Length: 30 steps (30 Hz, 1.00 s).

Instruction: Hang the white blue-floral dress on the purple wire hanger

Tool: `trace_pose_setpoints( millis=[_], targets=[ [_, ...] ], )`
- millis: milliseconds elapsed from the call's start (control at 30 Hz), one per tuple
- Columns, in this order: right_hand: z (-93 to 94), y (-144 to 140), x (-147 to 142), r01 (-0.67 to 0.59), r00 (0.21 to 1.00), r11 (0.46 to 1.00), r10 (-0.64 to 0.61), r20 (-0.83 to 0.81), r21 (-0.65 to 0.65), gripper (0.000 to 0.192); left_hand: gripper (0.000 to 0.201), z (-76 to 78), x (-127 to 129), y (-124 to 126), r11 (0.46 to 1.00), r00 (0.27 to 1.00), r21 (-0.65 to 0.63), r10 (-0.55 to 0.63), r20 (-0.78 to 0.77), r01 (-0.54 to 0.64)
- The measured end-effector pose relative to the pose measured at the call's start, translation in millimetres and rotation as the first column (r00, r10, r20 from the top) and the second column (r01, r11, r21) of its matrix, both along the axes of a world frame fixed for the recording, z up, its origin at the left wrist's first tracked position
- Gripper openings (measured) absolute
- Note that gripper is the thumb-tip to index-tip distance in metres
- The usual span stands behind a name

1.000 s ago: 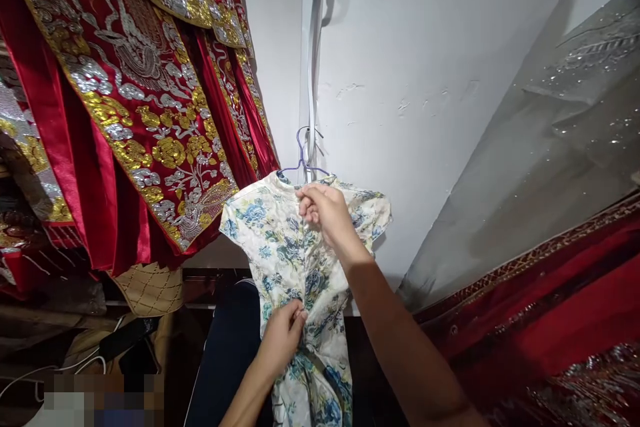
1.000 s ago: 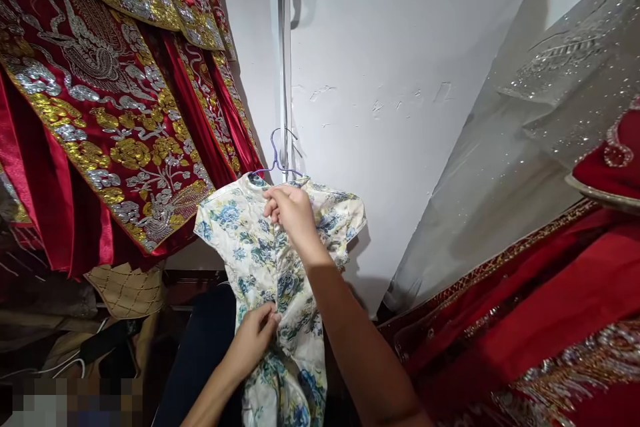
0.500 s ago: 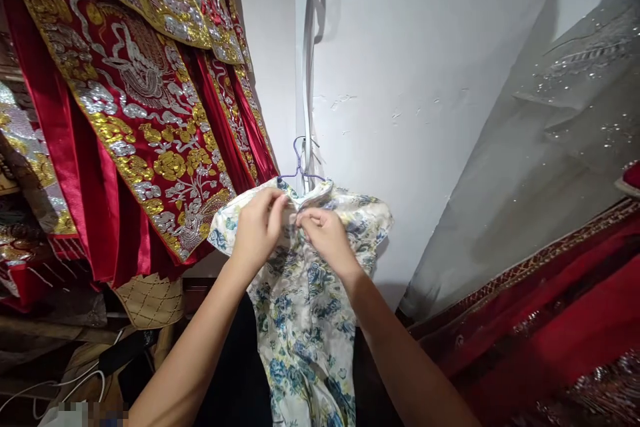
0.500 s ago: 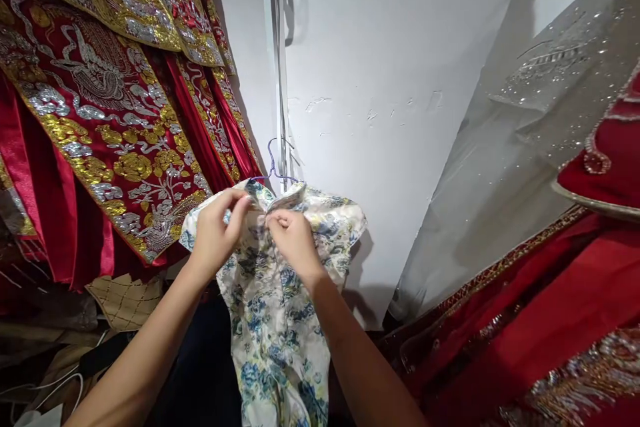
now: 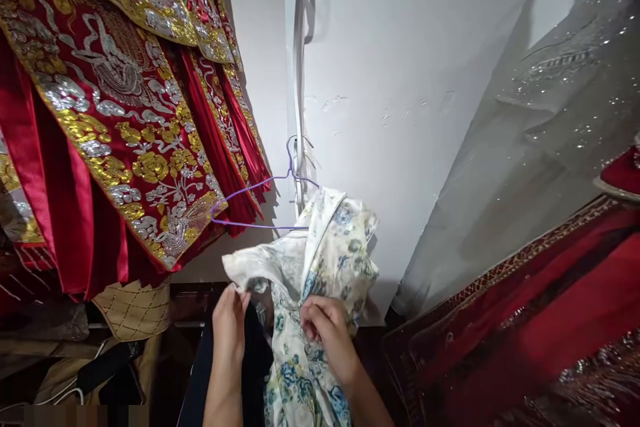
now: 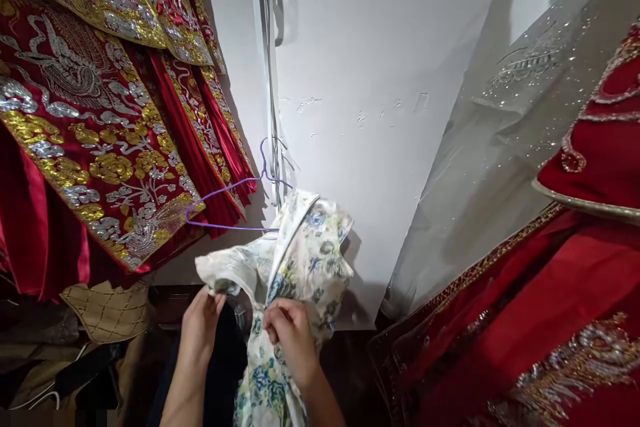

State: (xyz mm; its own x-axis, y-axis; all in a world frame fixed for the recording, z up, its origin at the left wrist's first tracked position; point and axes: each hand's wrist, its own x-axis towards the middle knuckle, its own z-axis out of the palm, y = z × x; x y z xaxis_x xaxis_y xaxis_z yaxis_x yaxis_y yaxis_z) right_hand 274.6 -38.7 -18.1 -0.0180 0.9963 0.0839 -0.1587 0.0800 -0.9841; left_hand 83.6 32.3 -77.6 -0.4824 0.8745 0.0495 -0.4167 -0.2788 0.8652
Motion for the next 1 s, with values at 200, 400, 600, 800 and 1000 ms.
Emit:
trace_pose_setpoints(
  millis=[200,400,600,800,1000],
  targets=[
    [2.2,-6,39,-0.226,0.886,0.968,0.25,0.389,-0.107,0.039,0.029,11.1,1,-39,0.97,0.954,0.002,-0.239,0.181,0.243],
    [19.4,-10,20,0.079,0.969,0.986,-0.11,0.22,0.147,0.042,0.033,81.3,34,-79,0.827,0.828,0.061,-0.553,-0.095,0.559],
    [15.6,-19,10,-0.126,0.992,0.992,0.126,-0.012,-0.026,0.063,0.029,97.0,69,-102,0.785,0.636,-0.067,-0.545,-0.547,0.616],
    [17.0,-25,17,-0.125,0.986,0.986,0.135,0.094,-0.108,0.04,0.045,95.8,55,-82,0.756,0.526,-0.055,-0.503,-0.686,0.652],
    [46.0,-26,40,-0.336,0.831,0.917,0.397,0.39,-0.217,0.016,0.047,98.6,43,-44,0.644,0.291,-0.018,-0.371,-0.882,0.765]
  ],
)
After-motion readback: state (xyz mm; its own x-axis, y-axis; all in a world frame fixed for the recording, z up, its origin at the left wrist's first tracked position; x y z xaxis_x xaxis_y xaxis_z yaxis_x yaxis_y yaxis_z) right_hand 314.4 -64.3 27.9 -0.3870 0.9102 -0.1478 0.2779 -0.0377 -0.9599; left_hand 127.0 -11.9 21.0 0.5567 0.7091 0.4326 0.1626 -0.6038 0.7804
